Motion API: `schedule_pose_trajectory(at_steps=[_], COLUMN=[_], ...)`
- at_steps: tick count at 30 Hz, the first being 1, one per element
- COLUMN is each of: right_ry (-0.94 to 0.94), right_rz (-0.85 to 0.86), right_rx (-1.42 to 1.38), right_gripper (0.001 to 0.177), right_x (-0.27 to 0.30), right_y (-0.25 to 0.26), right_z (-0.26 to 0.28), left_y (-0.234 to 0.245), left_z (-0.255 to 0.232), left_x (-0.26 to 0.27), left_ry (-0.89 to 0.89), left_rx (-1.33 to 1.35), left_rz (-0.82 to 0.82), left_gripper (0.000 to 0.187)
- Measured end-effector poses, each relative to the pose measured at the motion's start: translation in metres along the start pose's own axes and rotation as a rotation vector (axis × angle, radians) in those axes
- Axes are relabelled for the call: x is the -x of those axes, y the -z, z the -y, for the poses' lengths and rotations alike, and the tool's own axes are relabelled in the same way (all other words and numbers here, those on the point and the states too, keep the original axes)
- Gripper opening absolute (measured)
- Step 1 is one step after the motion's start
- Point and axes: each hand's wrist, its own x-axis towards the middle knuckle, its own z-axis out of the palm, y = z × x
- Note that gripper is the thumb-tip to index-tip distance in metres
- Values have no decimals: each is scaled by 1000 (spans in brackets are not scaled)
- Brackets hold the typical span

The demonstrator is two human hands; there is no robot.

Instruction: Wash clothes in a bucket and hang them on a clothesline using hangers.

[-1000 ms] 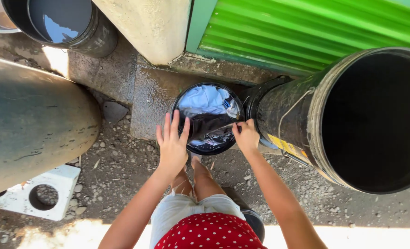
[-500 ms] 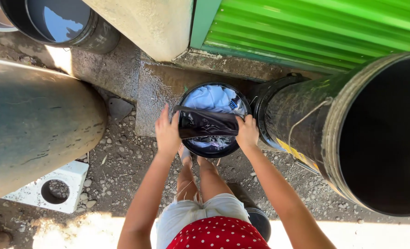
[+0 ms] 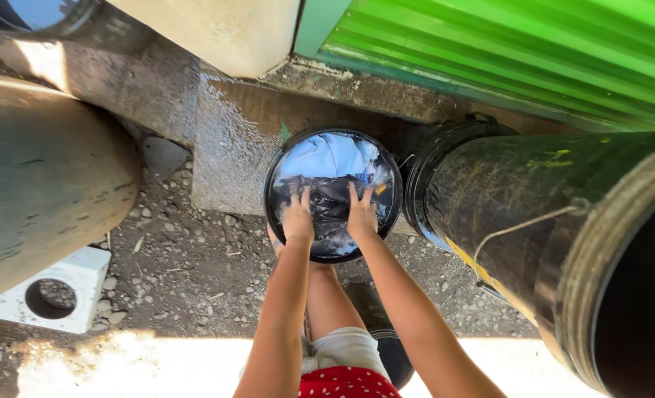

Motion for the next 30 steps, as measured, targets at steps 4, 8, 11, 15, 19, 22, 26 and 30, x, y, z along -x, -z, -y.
schedule_pose_trajectory(at_steps=[4,8,11,15,19,22,26,30], right_ry=[-28,-29,265,-18,-201,23,287,322], right_rz=[32,40,157,299,180,31,-180,-164], right_rx=[70,22,1137,515,-416,-107,26,46], right_gripper=[112,93,86,135,66,70,75,67], right_x=[-32,-55,-66,-51,-55,-57,8,85], right_y=[-44,-68,-60,-37,-43,-52,-13,35], right_z=[-18,-26,-16,-16,-32,-53,-54,-58], left_y=[-69,-112,-129,-73,-23,-15,-22,38], left_z=[24,35,37,22,18,24,44,54], left_x=[-36,-75,-94,-48,-12,1,44,96], left_ry=[25,-3,-65,-40,-42,-60,-270,-310], left_rx=[194,28,-292,-235,-197,-167,-414,-272], left_rz=[59,73,-3,18,23,15,-382,-486], left_gripper=[102,93,72,65,57,53,59,67])
